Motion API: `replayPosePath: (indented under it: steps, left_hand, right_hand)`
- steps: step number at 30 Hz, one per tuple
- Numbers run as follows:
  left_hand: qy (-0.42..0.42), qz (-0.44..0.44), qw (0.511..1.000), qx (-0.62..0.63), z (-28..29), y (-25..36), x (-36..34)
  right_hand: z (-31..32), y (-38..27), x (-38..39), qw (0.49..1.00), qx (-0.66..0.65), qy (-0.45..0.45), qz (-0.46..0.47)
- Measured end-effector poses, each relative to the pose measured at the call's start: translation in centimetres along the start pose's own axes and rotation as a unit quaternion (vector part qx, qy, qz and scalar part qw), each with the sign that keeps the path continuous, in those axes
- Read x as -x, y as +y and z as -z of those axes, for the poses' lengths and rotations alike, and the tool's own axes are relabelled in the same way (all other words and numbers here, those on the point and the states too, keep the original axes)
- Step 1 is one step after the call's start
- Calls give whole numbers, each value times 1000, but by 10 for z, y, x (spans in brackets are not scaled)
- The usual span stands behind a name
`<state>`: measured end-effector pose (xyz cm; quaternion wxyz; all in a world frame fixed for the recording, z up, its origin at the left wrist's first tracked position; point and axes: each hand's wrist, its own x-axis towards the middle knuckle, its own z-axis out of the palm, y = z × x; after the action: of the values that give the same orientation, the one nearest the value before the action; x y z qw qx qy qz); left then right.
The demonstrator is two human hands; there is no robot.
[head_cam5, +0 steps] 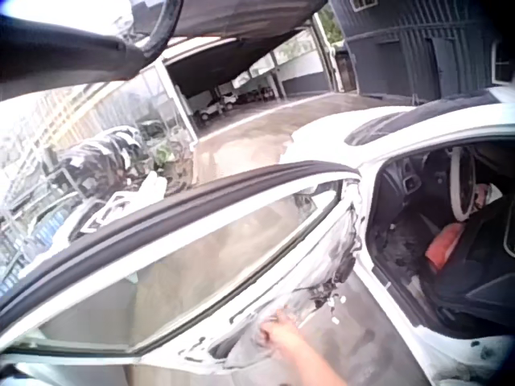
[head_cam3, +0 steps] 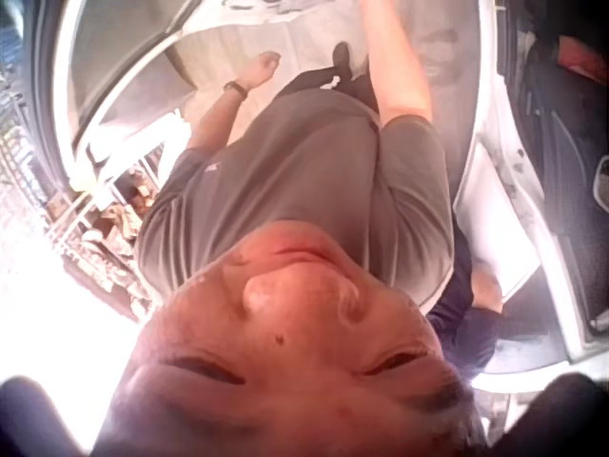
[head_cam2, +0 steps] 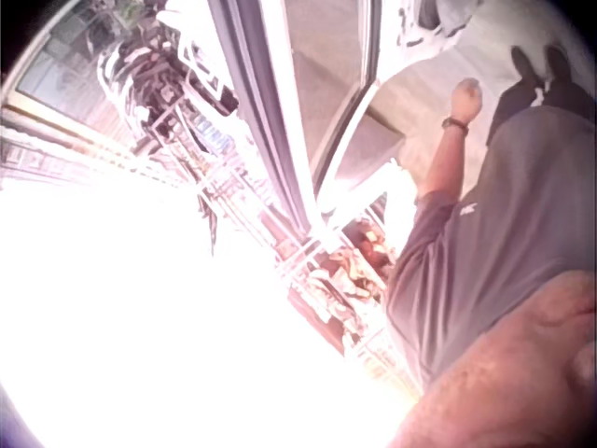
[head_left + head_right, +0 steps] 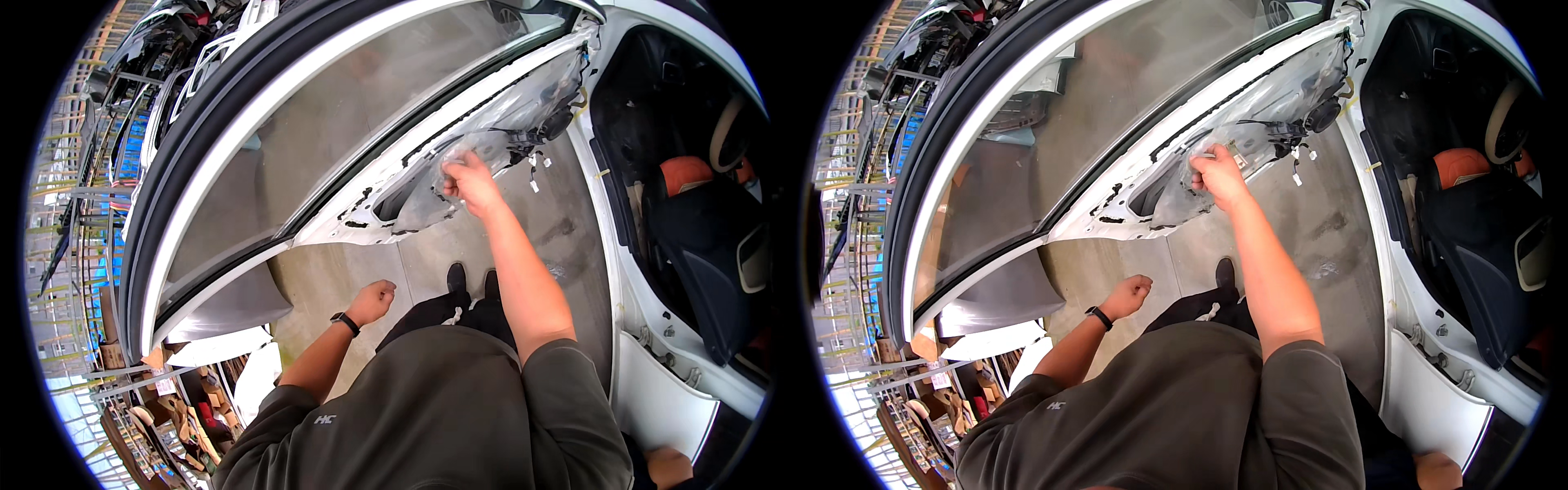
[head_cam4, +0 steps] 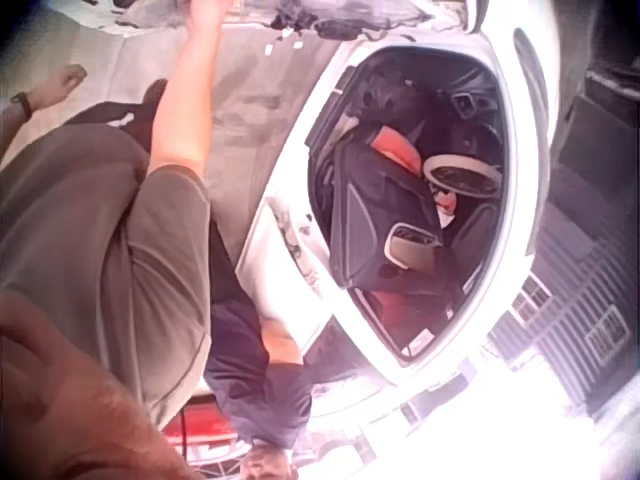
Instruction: The person removes screws from a car door using a screwdriver, handles a car key, and peels back the interior plastic lining of the door frame.
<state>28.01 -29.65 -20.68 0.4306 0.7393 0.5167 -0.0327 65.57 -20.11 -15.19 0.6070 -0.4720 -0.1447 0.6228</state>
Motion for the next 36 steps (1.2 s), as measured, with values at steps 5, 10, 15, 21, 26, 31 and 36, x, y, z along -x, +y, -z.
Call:
replayPosePath:
  steps: [5, 10, 15, 21, 26, 31, 36]
  left_hand:
    - [32, -19, 992, 119, -29, 78, -7]
    - [-30, 24, 953, 301, -40, 98, -3]
    - [-73, 140, 886, 436, -39, 114, -29]
    - [-57, 109, 744, 656, -35, 118, -59]
    - [-19, -65, 737, 673, 0, 122, -43]
    - [88, 39, 648, 755, 18, 122, -57]
    - [140, 82, 690, 705, 10, 113, -57]
  right_hand:
    - [-14, 15, 0, 978, 201, -35, 33]
    - [-23, 47, 20, 930, 363, -42, 42]
    - [-45, 51, 51, 928, 360, -95, -13]
    - [-56, 57, 66, 982, 108, -102, -120]
    - [-57, 58, 68, 980, 41, -132, -146]
    - [-63, 42, 55, 969, 74, -126, -200]
    - [-39, 49, 42, 983, 75, -100, -135]
